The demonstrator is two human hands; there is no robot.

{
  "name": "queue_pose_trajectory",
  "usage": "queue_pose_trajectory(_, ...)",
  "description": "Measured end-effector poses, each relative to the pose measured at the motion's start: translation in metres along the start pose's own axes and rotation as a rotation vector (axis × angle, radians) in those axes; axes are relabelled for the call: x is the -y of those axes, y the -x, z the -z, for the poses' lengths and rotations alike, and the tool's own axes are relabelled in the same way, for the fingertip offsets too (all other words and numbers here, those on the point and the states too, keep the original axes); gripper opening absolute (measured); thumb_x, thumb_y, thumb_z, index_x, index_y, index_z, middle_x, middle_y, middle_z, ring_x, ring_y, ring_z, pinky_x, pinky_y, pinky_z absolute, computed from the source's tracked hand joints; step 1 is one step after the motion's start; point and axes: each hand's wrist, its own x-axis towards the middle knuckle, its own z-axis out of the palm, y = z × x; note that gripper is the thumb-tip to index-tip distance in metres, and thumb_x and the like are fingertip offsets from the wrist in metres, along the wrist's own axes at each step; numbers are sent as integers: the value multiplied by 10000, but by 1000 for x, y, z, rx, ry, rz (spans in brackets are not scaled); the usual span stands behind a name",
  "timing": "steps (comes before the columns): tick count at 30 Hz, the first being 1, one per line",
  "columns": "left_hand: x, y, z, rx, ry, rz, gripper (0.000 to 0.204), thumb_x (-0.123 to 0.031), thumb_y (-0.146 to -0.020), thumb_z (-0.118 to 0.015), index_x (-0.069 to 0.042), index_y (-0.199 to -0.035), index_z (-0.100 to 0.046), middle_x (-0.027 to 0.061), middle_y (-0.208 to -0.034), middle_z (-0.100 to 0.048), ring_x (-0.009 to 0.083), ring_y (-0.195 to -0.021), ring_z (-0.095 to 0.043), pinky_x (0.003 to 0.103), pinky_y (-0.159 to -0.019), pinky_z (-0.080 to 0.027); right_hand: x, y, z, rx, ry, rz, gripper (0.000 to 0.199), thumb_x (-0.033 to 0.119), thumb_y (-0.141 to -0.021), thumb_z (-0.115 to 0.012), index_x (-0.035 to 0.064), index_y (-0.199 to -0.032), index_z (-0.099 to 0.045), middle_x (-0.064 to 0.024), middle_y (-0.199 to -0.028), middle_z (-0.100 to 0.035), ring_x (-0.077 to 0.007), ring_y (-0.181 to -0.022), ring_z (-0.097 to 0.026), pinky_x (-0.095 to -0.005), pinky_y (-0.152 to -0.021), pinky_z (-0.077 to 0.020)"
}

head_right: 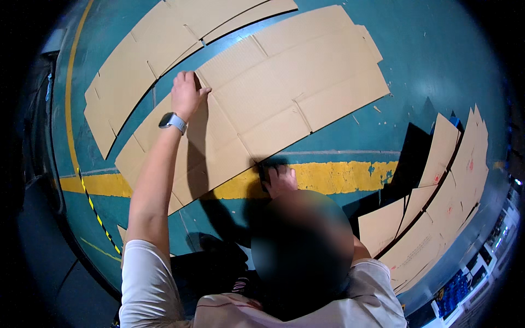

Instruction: The person uses a utility knife to cut slots into a large piece of cardboard while sitting on the floor. They repeatedly score the cardboard along pre-marked lines and fold the resulting flaps to separate them.

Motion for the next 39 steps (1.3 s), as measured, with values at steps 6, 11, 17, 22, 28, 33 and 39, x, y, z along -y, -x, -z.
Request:
queue_pose_trajectory(6, 4, -11, 15, 227, -127, 66, 666, -329, -614, -873, -40, -1095, -512, 150, -1133, -513, 326, -1087, -509, 445, -878, -475, -8, 6, -12, -67, 1, 10, 419, 227, -752, -728, 34, -1083, -556, -191, -1062, -527, -396, -956, -492, -489, -816, -400)
queue_pose_trajectory(11, 7, -11, 17, 266, -177, 125, 740, -362, -612, -878, -49, -1159, -490, 136, -1167, -514, 313, -1138, -495, 455, -887, -467, -1, 8, -10, -94, 4, -18, 429, 224, -729, -735, 77, -1088, -553, -153, -1066, -505, -343, -994, -481, -467, -862, -371)
queue_pose_trajectory(17, 8, -13, 22, 297, -179, 151, 797, -365, -601, -886, -59, -1214, -479, 137, -1218, -509, 315, -1196, -467, 446, -941, -426, -15, 11, -15, -174, -44, 23, 333, 132, -743, -699, 88, -1043, -560, -115, -1058, -507, -330, -996, -477, -453, -865, -362)
queue_pose_trajectory(22, 7, -12, 26, 335, -203, 204, 811, -368, -600, -889, -67, -1232, -479, 136, -1241, -507, 303, -1217, -457, 455, -950, -408, -21, 13, -10, -217, -59, 95, 310, 54, -738, -650, 97, -1031, -556, -101, -1036, -507, -330, -967, -487, -447, -830, -374)
queue_pose_trajectory(28, 11, -12, 22, 322, -202, 179, 805, -368, -595, -888, -74, -1223, -479, 136, -1234, -509, 308, -1210, -462, 471, -937, -413, -20, 8, 2, -187, -51, 152, 298, 48, -728, -647, 90, -1009, -554, -106, -981, -509, -321, -943, -491, -443, -806, -382)
queue_pose_trajectory(33, 12, -11, 20, 297, -236, 138, 782, -377, -604, -881, -83, -1211, -487, 118, -1217, -517, 297, -1193, -471, 471, -924, -417, -41, -4, 17, -150, 62, 165, 269, 97, -727, -683, 84, -965, -556, -112, -964, -516, -310, -933, -494, -441, -806, -384)
queue_pose_trajectory(39, 14, -7, 22, 298, -225, 79, 709, -355, -613, -871, -77, -1158, -513, 117, -1164, -538, 304, -1148, -501, 473, -901, -433, -68, -21, 48, -275, 192, 146, 260, 162, -723, -715, 71, -907, -555, -106, -940, -520, -299, -888, -494, -433, -799, -391)
